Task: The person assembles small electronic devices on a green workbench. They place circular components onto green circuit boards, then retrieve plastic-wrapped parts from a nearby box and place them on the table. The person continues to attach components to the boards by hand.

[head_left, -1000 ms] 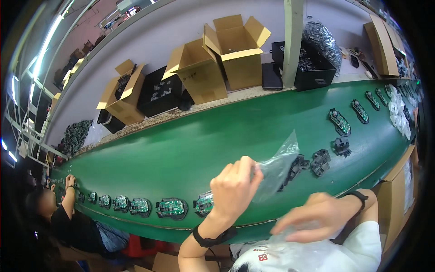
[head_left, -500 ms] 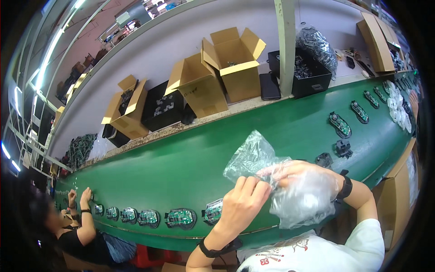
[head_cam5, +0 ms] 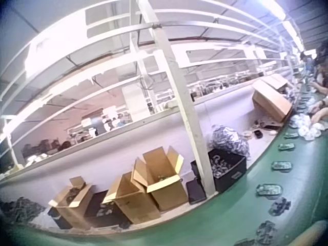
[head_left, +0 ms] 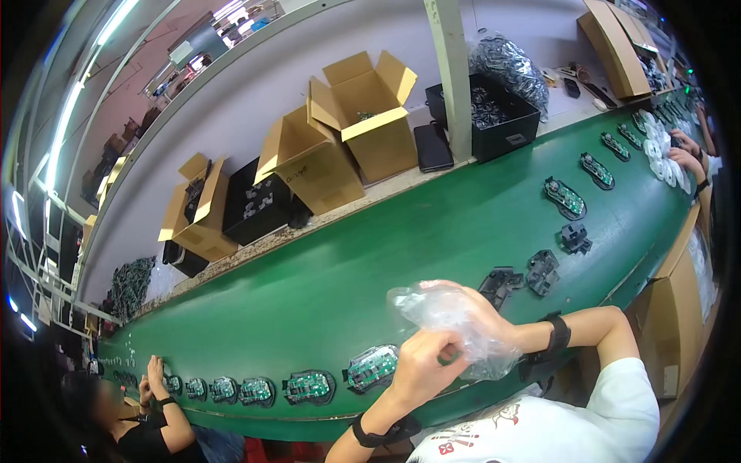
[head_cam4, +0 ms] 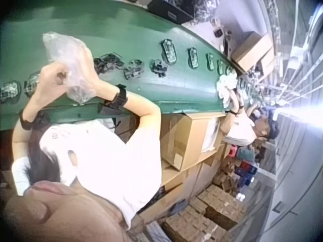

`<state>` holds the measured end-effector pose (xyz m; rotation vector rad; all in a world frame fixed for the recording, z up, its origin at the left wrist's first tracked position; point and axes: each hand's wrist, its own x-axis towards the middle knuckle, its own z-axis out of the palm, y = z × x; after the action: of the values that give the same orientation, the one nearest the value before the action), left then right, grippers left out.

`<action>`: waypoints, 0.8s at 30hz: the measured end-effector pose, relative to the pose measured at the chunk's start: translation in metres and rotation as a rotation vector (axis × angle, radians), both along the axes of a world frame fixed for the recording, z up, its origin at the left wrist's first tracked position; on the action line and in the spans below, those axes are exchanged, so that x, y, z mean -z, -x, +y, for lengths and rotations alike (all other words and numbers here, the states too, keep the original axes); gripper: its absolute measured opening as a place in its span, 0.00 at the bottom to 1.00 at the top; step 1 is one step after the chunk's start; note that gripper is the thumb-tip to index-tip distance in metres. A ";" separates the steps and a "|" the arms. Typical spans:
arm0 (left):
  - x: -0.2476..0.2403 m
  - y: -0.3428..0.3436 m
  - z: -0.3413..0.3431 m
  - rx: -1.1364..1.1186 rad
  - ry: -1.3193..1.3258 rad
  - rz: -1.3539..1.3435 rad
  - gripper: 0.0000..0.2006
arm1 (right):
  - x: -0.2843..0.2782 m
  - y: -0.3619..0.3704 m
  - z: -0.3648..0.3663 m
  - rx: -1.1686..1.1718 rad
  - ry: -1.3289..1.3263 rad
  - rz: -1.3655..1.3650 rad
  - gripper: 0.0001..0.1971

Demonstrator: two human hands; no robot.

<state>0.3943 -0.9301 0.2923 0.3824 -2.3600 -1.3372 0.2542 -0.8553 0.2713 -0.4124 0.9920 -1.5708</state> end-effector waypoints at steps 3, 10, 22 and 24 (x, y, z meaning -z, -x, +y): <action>0.004 -0.002 -0.002 -0.133 -0.201 0.023 0.13 | -0.011 -0.005 0.001 -0.025 -0.019 -0.223 0.28; -0.006 -0.007 -0.013 -0.072 -0.952 0.310 0.08 | -0.018 0.026 0.001 -0.192 0.079 -0.083 0.32; -0.039 0.005 -0.007 0.197 -0.165 -0.102 0.10 | -0.005 0.028 0.005 -0.525 0.206 1.388 0.19; -0.034 0.010 0.001 0.242 0.206 -0.006 0.10 | 0.000 0.037 0.006 -0.499 0.143 0.937 0.20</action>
<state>0.3841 -0.9291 0.3265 0.0405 -2.5829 -1.1756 0.2171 -0.8497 0.2712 -1.4597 1.3216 -0.9617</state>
